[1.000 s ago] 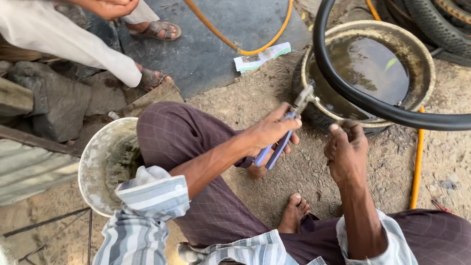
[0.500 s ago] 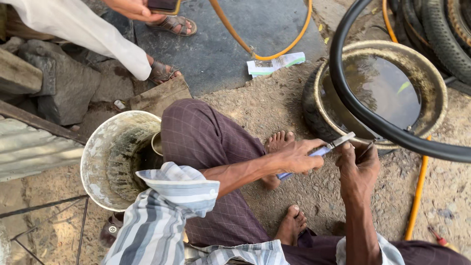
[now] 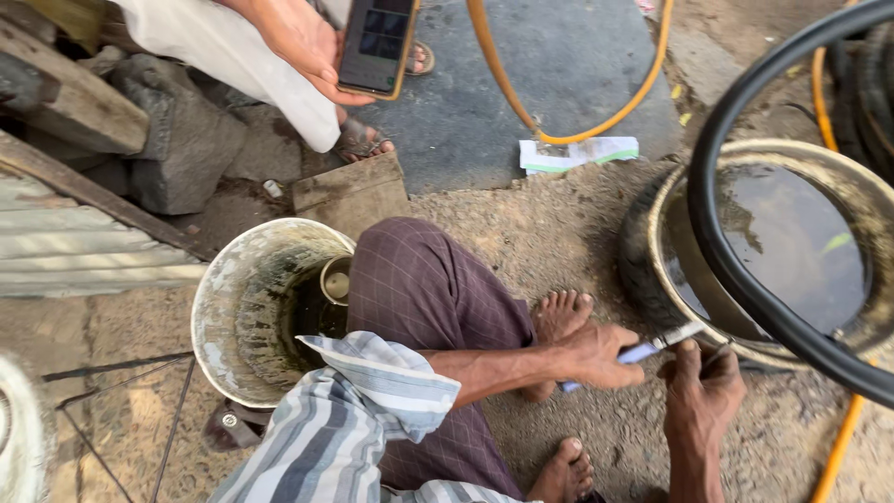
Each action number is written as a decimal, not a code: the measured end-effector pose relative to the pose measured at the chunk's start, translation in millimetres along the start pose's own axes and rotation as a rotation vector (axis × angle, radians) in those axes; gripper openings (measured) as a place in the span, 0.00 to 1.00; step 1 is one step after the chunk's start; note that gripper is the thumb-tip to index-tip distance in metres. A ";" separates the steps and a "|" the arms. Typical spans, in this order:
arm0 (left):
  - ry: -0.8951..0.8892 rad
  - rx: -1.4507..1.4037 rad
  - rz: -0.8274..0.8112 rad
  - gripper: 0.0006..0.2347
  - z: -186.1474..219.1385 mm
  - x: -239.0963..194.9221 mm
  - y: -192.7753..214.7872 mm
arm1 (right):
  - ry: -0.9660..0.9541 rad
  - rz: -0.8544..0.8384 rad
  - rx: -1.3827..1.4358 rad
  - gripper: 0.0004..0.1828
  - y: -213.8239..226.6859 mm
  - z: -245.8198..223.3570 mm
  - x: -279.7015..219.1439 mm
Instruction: The person sits on the ground and uses a pair of pliers and a wrench to tighten a metal fitting on a black pipe connected to a bucket. The person repeatedly adjusts the tools and applies force to secure the connection.
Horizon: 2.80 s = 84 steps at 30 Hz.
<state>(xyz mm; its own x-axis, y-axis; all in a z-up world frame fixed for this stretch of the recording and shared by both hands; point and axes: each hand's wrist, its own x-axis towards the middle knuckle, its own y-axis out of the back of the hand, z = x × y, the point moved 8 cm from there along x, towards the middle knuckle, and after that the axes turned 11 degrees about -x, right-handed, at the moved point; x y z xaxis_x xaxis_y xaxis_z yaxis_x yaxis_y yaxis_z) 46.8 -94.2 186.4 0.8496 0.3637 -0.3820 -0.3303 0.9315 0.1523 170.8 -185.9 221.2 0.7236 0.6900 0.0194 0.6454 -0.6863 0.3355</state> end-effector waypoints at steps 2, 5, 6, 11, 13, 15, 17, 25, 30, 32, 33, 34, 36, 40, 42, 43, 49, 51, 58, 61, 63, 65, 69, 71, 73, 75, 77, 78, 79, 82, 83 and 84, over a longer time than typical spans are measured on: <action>-0.033 0.002 0.002 0.11 -1.0 2.3 -0.6 | -0.056 0.010 -0.054 0.09 0.7 8.7 4.7; -0.076 -0.024 -0.004 0.13 -5.1 6.4 -6.9 | -0.044 0.013 -0.027 0.10 0.9 12.6 9.8; -0.084 -0.033 -0.013 0.13 -7.8 7.6 -7.9 | -0.042 0.007 -0.016 0.09 0.6 13.0 11.5; -0.081 -0.048 -0.055 0.14 -25.1 13.7 -13.7 | -0.050 -0.013 -0.173 0.08 2.0 13.2 13.6; -0.079 -0.051 -0.062 0.15 -31.6 16.1 -16.2 | -0.062 -0.045 -0.224 0.08 1.3 13.4 15.2; -0.083 -0.058 -0.065 0.15 -37.7 16.9 -18.3 | -0.069 -0.070 -0.243 0.08 -0.3 14.0 15.3; -0.087 -0.060 -0.061 0.16 -42.5 18.5 -19.0 | -0.071 -0.084 -0.228 0.09 -2.1 14.3 14.7; -0.153 0.035 0.007 0.19 -39.2 20.9 -10.6 | -0.072 -0.095 -0.261 0.08 -4.4 15.7 15.8; -0.093 0.119 0.021 0.22 -36.4 18.4 -5.2 | -0.055 -0.102 -0.249 0.08 -5.0 12.0 14.7; -0.108 0.151 0.035 0.24 -32.3 15.9 -2.7 | -0.034 -0.110 -0.278 0.08 -5.5 8.2 14.3; -0.115 0.166 0.040 0.26 -30.0 14.7 -2.2 | -0.033 -0.111 -0.321 0.09 -5.0 7.2 14.1; -0.120 0.224 0.048 0.26 -27.5 14.0 -1.2 | -0.031 -0.112 -0.363 0.09 -4.6 6.5 14.4; -0.132 0.341 0.058 0.26 -22.3 12.3 0.8 | -0.023 -0.115 -0.407 0.10 -4.1 5.7 15.0; -0.216 0.452 0.185 0.23 -6.6 1.7 13.3 | -0.013 -0.115 -0.422 0.12 -4.8 8.8 14.6; -0.289 0.559 0.263 0.22 4.7 -5.1 18.6 | -0.010 -0.116 -0.441 0.12 -4.8 10.0 15.4; -0.298 0.588 0.282 0.22 7.6 -7.4 20.2 | -0.009 -0.122 -0.453 0.13 -5.2 10.3 15.7; -0.250 0.595 0.264 0.22 4.3 -5.2 19.4 | 0.014 -0.131 -0.411 0.12 -4.2 10.8 14.6; -0.248 0.595 0.252 0.21 1.6 -3.6 19.1 | 0.009 -0.134 -0.424 0.11 -5.2 12.2 15.5; -0.314 0.618 0.331 0.25 1.2 -6.9 23.5 | 0.031 -0.132 -0.430 0.09 -8.0 14.6 17.9; -0.320 0.589 0.311 0.25 -1.6 -3.7 19.1 | 0.027 -0.126 -0.444 0.09 -6.7 16.8 17.2; -0.288 0.545 0.257 0.26 -7.8 0.8 14.4 | 0.027 -0.122 -0.455 0.09 -5.9 17.7 17.3; -0.247 0.510 0.222 0.26 -14.9 4.8 11.6 | 0.029 -0.124 -0.469 0.09 -5.8 17.9 17.2; -0.205 0.443 0.170 0.26 -26.2 9.2 6.6 | 0.058 -0.114 -0.495 0.10 -5.4 15.1 15.8; -0.228 0.440 0.167 0.25 -26.8 9.9 5.2 | 0.036 -0.114 -0.520 0.10 -4.4 16.0 15.2; -0.234 0.414 0.160 0.25 -27.3 10.9 4.5 | 0.029 -0.120 -0.610 0.12 -4.1 16.4 15.2; -0.221 0.365 0.146 0.27 -28.5 11.8 3.6 | 0.046 -0.115 -0.644 0.13 -3.6 15.2 14.8; -0.270 0.403 0.165 0.26 -23.2 10.9 3.2 | 0.087 -0.100 -0.624 0.12 -2.4 12.6 14.1; -0.296 0.422 0.173 0.25 -20.3 10.1 3.4 | 0.090 -0.103 -0.630 0.12 -2.8 13.3 13.8; -0.272 0.410 0.153 0.25 -21.3 10.7 2.3 | 0.092 -0.106 -0.638 0.12 -2.8 14.2 13.4; -0.209 0.355 0.098 0.23 -22.7 10.7 0.1 | 0.144 -0.093 -0.598 0.11 -1.4 11.2 12.8; -0.193 0.324 0.083 0.22 -22.6 10.4 -0.3 | 0.169 -0.084 -0.574 0.11 -0.9 9.0 12.5; -0.177 0.292 0.069 0.21 -22.6 10.0 -0.7 | 0.162 -0.084 -0.582 0.11 -0.1 9.3 12.7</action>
<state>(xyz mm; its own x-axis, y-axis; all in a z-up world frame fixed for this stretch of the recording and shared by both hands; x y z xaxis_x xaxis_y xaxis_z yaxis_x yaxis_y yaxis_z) 46.2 -91.2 161.8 0.8960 0.3955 -0.2019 -0.2791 0.8552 0.4367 182.2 -179.2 212.7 0.6003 0.7937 0.0985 0.4256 -0.4213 0.8009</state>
